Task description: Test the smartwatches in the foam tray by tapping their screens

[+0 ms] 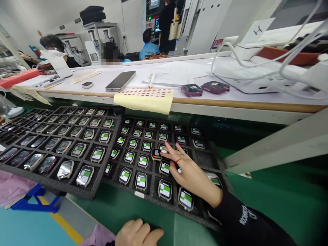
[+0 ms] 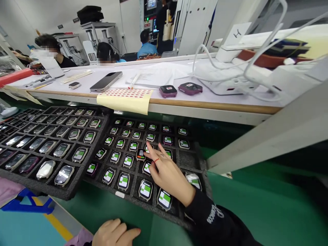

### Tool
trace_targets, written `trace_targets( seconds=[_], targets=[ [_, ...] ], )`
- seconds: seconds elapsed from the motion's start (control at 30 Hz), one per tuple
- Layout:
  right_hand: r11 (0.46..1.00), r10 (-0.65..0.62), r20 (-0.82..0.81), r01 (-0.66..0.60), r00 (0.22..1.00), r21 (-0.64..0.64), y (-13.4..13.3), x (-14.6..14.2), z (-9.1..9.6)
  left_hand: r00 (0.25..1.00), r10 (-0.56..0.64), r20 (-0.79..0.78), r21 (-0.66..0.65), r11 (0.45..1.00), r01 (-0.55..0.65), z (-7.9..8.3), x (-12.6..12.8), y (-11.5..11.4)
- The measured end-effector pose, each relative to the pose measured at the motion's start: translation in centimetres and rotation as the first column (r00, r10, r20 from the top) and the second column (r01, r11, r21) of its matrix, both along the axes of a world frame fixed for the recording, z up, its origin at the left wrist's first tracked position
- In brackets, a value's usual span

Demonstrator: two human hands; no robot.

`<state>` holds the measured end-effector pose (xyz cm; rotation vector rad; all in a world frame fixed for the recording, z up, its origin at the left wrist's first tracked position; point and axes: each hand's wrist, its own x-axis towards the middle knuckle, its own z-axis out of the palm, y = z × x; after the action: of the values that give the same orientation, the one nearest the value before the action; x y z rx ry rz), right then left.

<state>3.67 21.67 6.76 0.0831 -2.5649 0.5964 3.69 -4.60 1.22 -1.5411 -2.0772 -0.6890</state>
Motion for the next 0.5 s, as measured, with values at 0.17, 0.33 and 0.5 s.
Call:
trace_targets(
  seconds=[0.17, 0.33, 0.5],
  targets=[
    [1.000, -0.004, 0.021, 0.005, 1.000, -0.021, -0.1, 0.1, 0.2, 0.999, -0.024, -0.022, 0.016, 1.000, 0.025, 0.6, -0.1, 0.0],
    [0.998, 0.051, 0.044, -0.050, 0.998, -0.026, -0.2, 0.1, 0.5, 1.000, -0.004, 0.017, 0.007, 1.000, 0.004, 0.4, 0.0, -0.1],
    [0.995, 0.097, 0.067, -0.098, 0.993, 0.008, -0.4, 0.2, 0.7, 0.999, -0.035, 0.012, 0.052, 0.998, 0.034, -0.5, 0.0, -0.1]
  ],
)
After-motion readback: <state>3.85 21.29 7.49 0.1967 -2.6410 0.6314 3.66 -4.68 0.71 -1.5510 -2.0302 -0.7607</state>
